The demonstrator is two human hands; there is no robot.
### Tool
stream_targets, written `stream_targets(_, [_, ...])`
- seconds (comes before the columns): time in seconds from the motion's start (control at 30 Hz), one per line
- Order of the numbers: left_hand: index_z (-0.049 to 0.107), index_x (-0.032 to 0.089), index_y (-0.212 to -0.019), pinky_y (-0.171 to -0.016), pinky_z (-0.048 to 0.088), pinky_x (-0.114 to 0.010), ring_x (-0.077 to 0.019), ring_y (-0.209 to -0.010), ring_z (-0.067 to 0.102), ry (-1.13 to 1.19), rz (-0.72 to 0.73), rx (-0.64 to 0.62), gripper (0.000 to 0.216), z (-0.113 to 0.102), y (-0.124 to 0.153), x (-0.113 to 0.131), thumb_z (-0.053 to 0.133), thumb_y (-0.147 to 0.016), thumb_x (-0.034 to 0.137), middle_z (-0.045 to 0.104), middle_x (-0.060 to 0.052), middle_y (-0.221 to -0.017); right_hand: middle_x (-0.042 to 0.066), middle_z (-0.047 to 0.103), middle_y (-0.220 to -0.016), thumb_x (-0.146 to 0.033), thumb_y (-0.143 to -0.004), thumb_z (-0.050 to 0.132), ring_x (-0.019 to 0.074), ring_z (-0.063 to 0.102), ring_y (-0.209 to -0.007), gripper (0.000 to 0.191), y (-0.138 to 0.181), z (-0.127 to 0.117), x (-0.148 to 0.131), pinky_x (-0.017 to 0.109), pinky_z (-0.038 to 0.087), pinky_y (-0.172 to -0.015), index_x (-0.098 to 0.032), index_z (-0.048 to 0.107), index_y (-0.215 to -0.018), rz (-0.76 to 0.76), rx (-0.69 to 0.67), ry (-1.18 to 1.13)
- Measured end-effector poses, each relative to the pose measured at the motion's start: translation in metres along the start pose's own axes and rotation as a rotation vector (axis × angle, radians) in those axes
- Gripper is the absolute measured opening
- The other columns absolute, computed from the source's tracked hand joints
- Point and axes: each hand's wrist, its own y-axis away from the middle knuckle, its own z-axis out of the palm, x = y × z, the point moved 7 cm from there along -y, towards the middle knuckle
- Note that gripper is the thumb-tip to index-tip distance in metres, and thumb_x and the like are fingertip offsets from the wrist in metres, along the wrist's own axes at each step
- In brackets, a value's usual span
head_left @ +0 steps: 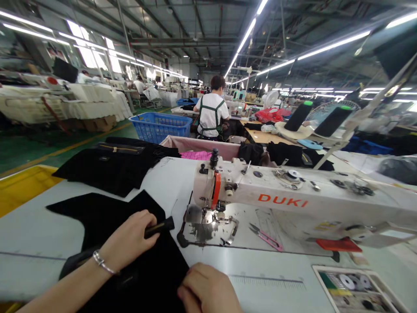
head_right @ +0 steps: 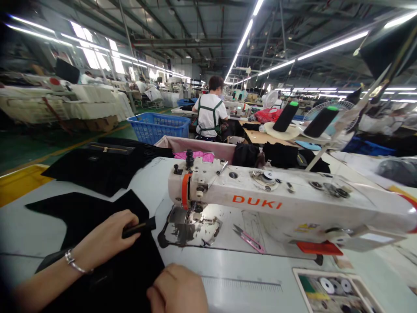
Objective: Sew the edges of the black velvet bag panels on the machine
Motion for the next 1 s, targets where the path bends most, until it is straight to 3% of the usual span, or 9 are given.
stream_targets(0.1, [0.062,0.024,-0.079,-0.070,0.052,-0.031,-0.0198,-0.072,0.065,0.074,0.044,-0.099,0.011,-0.006,0.016,0.030,0.056,-0.085,0.030,0.067,0.000,-0.079,0.004,0.072,-0.106,-0.014,-0.077,0.085,0.0252,0.071,-0.094,0.034,-0.007,-0.022,0.005,0.034,0.059,-0.081,-0.024,0.071,-0.106,0.177,0.065,-0.049])
stream_targets(0.17, [0.067,0.026,-0.089,-0.068,0.054,-0.028,-0.0190,-0.074,0.069,0.235,0.027,-0.165,0.013,-0.015,0.027,0.043,0.056,-0.088,0.032,0.072,0.001,-0.083,0.007,0.070,-0.115,-0.013,-0.075,0.086,0.0288,0.068,-0.107,0.035,-0.013,-0.038,0.003,0.041,0.058,-0.093,-0.024,0.071,-0.106,0.217,0.140,-0.090])
stream_targets(0.3, [0.073,0.030,-0.113,-0.088,0.060,-0.033,-0.0254,-0.100,0.074,0.531,-0.028,-0.164,0.031,-0.037,0.041,0.050,0.071,-0.086,0.046,0.078,-0.002,-0.109,0.006,0.066,-0.133,-0.013,-0.081,0.084,0.0290,0.061,-0.126,0.019,-0.024,-0.062,-0.011,0.045,0.053,-0.106,-0.026,0.073,-0.091,0.113,0.207,-0.193])
stream_targets(0.43, [0.078,0.031,-0.111,-0.086,0.062,-0.032,-0.0255,-0.093,0.076,0.622,-0.143,-0.137,0.037,-0.047,0.047,0.040,0.074,-0.085,0.058,0.080,-0.001,-0.100,0.002,0.074,-0.127,-0.022,-0.088,0.080,0.0270,0.065,-0.126,0.011,-0.029,-0.073,-0.026,0.048,0.049,-0.112,-0.027,0.075,-0.097,-0.010,0.178,-0.248])
stream_targets(0.67, [0.080,0.032,-0.110,-0.085,0.065,-0.032,-0.0274,-0.097,0.077,0.872,-0.309,-0.016,0.047,-0.049,0.062,0.029,0.086,-0.071,0.057,0.082,-0.001,-0.105,0.000,0.080,-0.105,-0.027,-0.096,0.071,0.0192,0.076,-0.095,0.006,-0.028,-0.095,-0.038,0.031,0.059,-0.082,-0.027,0.076,-0.097,-0.005,0.270,-0.295])
stream_targets(0.87, [0.083,0.031,-0.100,-0.080,0.066,-0.031,-0.0268,-0.092,0.077,0.783,-0.308,0.072,0.040,-0.054,0.069,0.029,0.086,-0.070,0.059,0.083,-0.001,-0.105,-0.004,0.080,-0.100,-0.025,-0.091,0.075,0.0179,0.076,-0.089,0.003,-0.023,-0.105,-0.040,0.030,0.058,-0.079,-0.028,0.074,-0.090,-0.005,0.308,-0.238])
stream_targets(1.0, [0.084,0.031,-0.093,-0.078,0.066,-0.030,-0.0269,-0.090,0.077,0.724,-0.278,0.104,0.037,-0.058,0.070,0.033,0.084,-0.070,0.060,0.083,-0.001,-0.100,-0.004,0.077,-0.085,-0.025,-0.084,0.077,0.0189,0.072,-0.076,0.009,-0.020,-0.103,-0.038,0.029,0.054,-0.067,-0.027,0.069,-0.087,0.098,0.345,-0.226])
